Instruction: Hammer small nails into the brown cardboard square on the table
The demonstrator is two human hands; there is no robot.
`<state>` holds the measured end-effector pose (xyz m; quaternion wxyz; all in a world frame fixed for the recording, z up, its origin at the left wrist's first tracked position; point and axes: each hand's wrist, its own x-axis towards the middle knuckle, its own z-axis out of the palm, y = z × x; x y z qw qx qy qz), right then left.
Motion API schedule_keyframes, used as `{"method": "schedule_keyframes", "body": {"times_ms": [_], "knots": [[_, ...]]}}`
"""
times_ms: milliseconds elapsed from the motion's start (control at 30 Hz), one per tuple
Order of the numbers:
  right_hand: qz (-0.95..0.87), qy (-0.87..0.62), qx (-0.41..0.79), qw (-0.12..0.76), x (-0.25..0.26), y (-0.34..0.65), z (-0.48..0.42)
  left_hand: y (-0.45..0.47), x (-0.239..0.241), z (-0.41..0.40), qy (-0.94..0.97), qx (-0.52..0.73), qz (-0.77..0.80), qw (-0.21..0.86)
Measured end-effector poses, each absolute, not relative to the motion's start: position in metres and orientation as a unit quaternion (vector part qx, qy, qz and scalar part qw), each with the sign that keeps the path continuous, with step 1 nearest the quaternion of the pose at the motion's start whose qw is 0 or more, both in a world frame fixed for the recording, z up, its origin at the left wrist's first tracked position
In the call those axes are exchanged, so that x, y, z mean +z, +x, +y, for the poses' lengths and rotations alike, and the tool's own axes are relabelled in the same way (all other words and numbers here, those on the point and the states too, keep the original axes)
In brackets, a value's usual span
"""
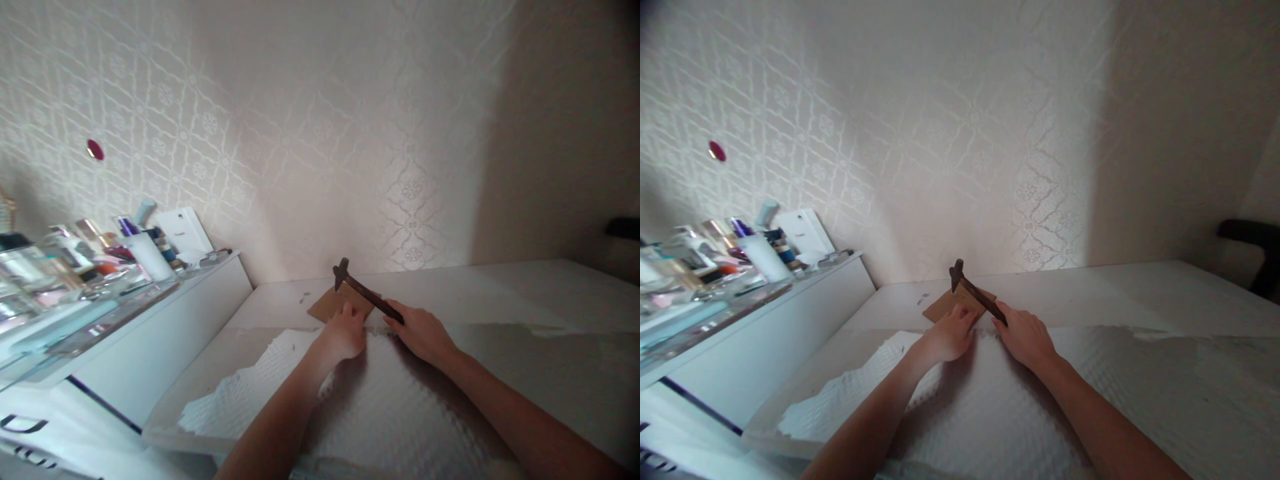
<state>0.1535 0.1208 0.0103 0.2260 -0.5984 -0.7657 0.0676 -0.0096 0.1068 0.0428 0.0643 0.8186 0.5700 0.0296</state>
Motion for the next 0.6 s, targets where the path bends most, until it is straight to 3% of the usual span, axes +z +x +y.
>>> {"method": "schedule_keyframes", "body": {"times_ms": [600], "knots": [[-0.770,-0.586,0.072,0.242,0.0079,0.1541,0.1228,-0.0093,0.0418,0.1074,0.819,0.023,0.571,0.054]]}}
